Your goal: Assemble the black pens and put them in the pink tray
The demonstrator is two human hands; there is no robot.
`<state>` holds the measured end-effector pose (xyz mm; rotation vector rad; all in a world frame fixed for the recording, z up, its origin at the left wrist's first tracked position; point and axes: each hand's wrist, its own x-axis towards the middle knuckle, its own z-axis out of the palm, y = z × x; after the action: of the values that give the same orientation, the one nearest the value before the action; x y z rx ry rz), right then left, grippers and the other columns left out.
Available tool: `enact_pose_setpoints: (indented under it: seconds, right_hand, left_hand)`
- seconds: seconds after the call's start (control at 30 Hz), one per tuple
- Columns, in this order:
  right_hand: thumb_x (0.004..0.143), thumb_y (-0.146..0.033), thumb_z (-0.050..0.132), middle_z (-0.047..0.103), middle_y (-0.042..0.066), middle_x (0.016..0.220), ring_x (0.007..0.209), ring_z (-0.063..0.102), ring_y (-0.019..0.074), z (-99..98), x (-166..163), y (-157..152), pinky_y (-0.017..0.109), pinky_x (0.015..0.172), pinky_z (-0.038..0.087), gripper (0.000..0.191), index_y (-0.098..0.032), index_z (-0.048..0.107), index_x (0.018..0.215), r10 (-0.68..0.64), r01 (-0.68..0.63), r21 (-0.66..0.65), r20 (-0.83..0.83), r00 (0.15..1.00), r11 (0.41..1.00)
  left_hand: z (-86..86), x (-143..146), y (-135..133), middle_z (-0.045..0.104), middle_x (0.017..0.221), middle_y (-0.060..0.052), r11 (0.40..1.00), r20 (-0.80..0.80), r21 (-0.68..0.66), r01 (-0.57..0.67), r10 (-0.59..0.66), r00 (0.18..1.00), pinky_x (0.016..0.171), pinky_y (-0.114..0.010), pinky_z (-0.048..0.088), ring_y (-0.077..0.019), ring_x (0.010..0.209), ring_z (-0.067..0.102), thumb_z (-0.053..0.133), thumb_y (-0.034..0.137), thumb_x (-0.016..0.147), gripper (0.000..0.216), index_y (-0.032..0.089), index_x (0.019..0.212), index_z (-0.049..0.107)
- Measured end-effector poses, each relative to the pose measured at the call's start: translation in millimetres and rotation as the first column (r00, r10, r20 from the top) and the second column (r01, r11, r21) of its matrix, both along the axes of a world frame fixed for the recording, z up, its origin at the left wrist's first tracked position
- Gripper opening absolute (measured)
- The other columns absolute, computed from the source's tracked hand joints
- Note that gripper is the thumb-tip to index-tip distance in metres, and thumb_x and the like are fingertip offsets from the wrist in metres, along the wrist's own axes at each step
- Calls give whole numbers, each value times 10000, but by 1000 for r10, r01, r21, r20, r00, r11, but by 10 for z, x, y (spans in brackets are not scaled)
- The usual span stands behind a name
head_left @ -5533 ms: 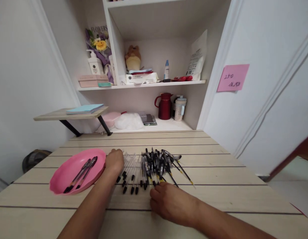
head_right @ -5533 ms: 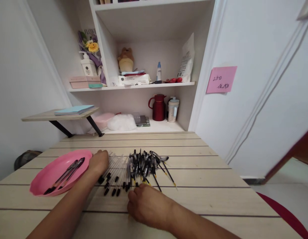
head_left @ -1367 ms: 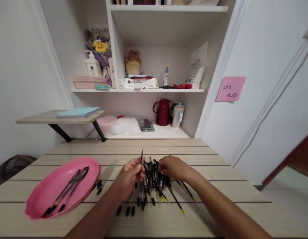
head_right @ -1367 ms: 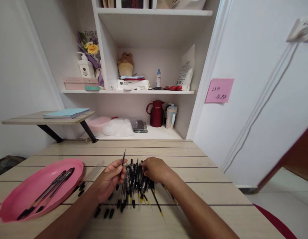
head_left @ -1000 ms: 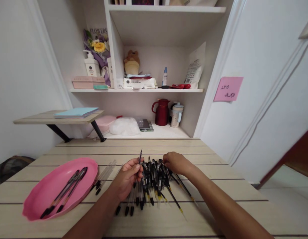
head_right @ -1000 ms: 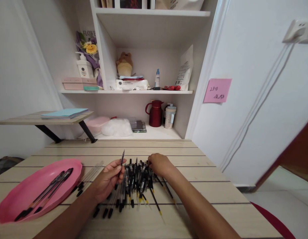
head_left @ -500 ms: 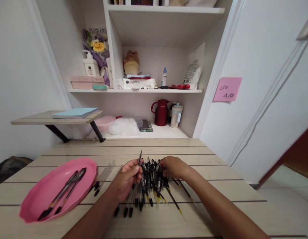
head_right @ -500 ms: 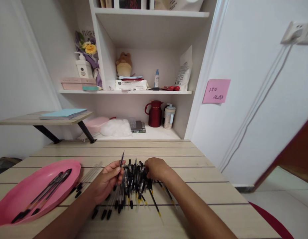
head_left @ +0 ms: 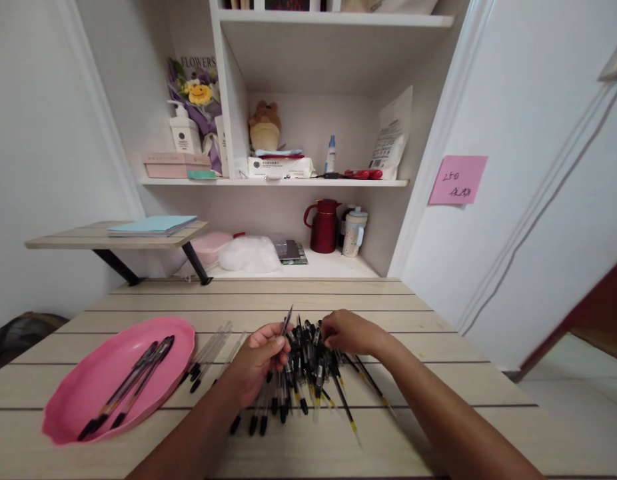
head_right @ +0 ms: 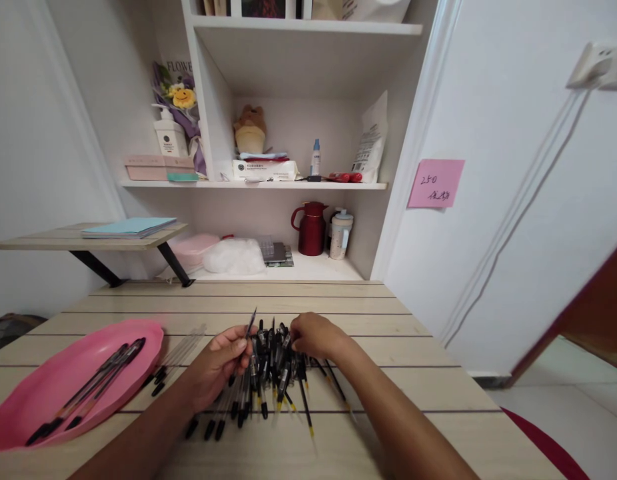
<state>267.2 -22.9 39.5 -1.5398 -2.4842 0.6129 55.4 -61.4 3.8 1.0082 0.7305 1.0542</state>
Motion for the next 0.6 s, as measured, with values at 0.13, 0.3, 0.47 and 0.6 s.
enact_pose_setpoints:
  seconds: [0.13, 0.3, 0.47, 0.6]
  right_hand:
    - [677, -179, 501, 531, -27, 554, 496, 493, 90, 63, 34, 18, 200, 466, 353, 114, -155, 564, 769, -120, 36, -168, -520, 845, 985]
    - [628, -225, 594, 532, -42, 550, 517, 502, 86, 182, -37, -62, 218, 514, 389, 168, -156, 544, 773, -207, -44, -275, -811, 547, 960]
    - [594, -217, 632, 532, -45, 560, 526, 513, 84, 240, -60, -114, 225, 529, 395, 185, -158, 552, 750, -237, -51, -294, -851, 468, 954]
    - [601, -208, 631, 524, -48, 566, 523, 513, 83, 245, -59, -123, 226, 523, 388, 182, -160, 557, 761, -210, -64, -268, -862, 462, 961]
  left_hand:
    - [-12, 23, -34, 546, 688, -6, 999, -66, 12, 42, -41, 997, 463, -179, 314, -61, 516, 469, 570, 264, 731, 276, 151, 984, 572]
    - [-11, 40, -55, 536, 690, 1, 998, -115, 25, 57, -54, 992, 454, -178, 300, -58, 514, 461, 554, 258, 739, 250, 151, 964, 570]
    - [-17, 36, -44, 542, 685, 4, 997, -142, 24, 68, -64, 988, 448, -180, 294, -57, 508, 459, 549, 261, 737, 251, 157, 964, 576]
    - [-18, 43, -47, 551, 671, 3, 997, -171, 19, 71, -67, 983, 445, -183, 294, -57, 494, 458, 569, 276, 719, 272, 148, 958, 586]
